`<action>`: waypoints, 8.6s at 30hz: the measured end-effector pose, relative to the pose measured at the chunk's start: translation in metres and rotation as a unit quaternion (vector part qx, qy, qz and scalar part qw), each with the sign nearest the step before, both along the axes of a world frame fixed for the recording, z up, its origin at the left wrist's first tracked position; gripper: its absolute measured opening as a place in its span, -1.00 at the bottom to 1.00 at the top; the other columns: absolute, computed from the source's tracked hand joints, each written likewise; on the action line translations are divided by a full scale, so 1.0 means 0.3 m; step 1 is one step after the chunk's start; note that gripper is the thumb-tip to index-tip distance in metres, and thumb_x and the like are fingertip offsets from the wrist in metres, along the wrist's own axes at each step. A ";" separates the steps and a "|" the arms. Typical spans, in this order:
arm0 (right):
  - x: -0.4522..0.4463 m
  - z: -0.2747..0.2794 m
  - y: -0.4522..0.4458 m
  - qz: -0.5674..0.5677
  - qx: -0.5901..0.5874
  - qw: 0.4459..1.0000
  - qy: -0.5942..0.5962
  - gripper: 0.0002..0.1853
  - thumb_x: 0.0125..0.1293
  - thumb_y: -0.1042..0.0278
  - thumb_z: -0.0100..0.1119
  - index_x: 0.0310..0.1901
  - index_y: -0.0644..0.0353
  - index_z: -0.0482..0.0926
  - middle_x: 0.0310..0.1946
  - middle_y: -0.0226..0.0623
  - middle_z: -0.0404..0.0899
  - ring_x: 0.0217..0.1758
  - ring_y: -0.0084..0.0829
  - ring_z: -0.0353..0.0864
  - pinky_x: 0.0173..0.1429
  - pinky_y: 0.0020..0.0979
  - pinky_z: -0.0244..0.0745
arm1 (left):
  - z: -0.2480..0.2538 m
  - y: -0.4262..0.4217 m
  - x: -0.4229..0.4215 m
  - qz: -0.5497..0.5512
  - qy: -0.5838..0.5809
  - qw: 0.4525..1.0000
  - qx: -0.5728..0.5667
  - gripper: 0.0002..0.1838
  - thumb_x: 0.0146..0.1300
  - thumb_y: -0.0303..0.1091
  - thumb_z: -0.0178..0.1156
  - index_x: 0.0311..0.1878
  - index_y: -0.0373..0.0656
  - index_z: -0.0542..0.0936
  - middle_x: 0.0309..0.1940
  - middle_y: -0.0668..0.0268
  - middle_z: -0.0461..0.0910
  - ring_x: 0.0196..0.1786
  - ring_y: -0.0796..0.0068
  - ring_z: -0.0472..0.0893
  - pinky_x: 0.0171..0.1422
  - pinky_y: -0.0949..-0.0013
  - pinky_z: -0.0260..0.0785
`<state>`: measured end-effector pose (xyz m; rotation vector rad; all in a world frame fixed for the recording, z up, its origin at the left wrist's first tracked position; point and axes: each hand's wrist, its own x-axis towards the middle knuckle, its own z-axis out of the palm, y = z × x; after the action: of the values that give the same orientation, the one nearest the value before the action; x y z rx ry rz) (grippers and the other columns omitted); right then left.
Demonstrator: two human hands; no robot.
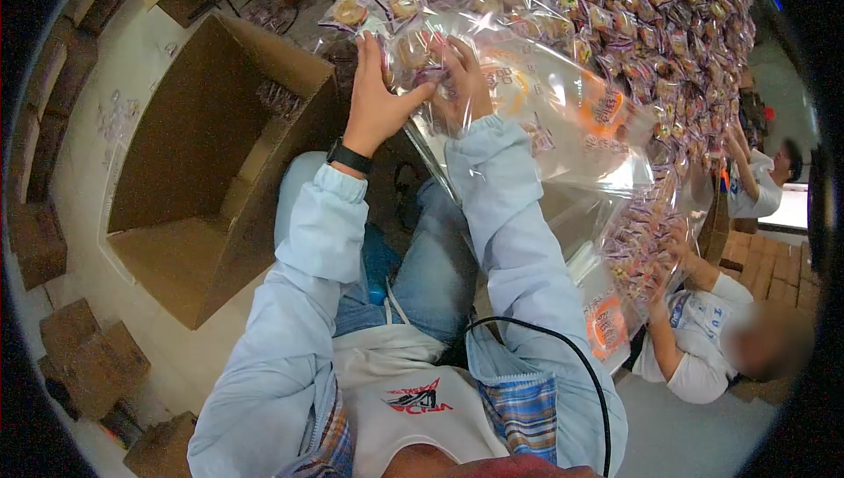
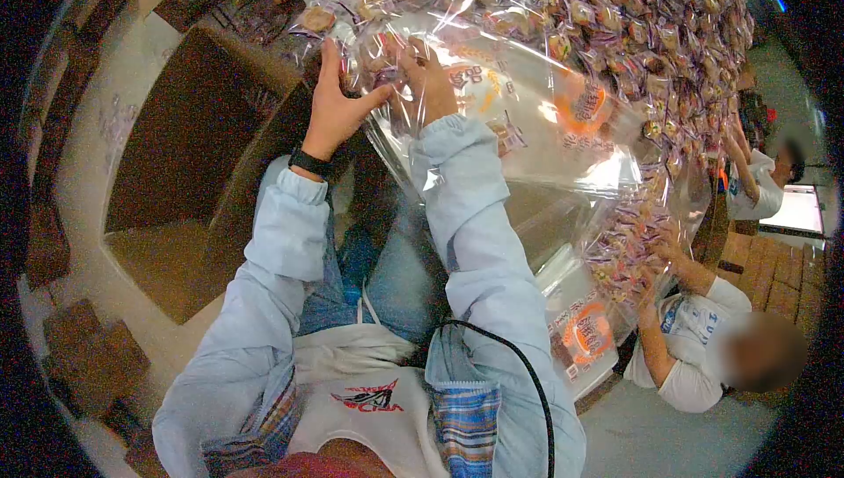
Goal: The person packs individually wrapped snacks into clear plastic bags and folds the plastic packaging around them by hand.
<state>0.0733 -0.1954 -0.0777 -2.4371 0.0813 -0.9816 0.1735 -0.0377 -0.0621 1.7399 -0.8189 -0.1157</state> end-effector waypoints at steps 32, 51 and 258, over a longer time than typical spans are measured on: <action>0.010 0.005 -0.001 -0.032 0.067 0.996 -0.044 -0.44 0.27 0.56 0.28 0.32 0.19 0.46 0.09 0.04 0.57 0.12 0.08 0.61 0.12 -0.08 0.56 | -0.051 0.038 -0.042 0.007 0.100 0.993 -0.064 -0.09 0.34 -0.23 0.40 0.57 -0.45 0.12 0.60 -0.17 0.11 0.61 0.20 0.20 0.51 0.24 0.26; -0.039 0.011 0.011 -0.052 0.107 0.993 0.019 -0.44 0.32 0.33 0.41 0.30 0.24 0.44 -0.07 -0.15 0.65 -0.11 -0.17 0.68 0.02 -0.21 0.58 | 0.001 0.052 -0.121 0.039 0.168 0.981 -0.092 -0.16 0.23 -0.30 0.49 0.50 -0.35 0.31 0.38 -0.01 0.46 0.28 0.32 0.57 0.04 0.36 0.63; -0.743 0.387 -0.678 -0.409 -0.039 0.908 0.081 -0.19 0.17 -0.03 0.54 0.28 0.42 0.46 0.16 0.09 0.61 0.23 -0.07 0.62 0.30 -0.21 0.49 | 0.167 0.282 -0.555 -0.157 -0.154 0.976 0.008 -0.68 0.10 -0.45 0.43 -0.04 -0.13 0.68 0.00 0.16 0.67 0.08 0.10 0.62 0.23 0.12 0.44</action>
<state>-0.1496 -0.3987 0.0385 -2.5708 1.2227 -1.1001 0.0071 0.0469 -0.0120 1.6535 -1.3224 -0.0647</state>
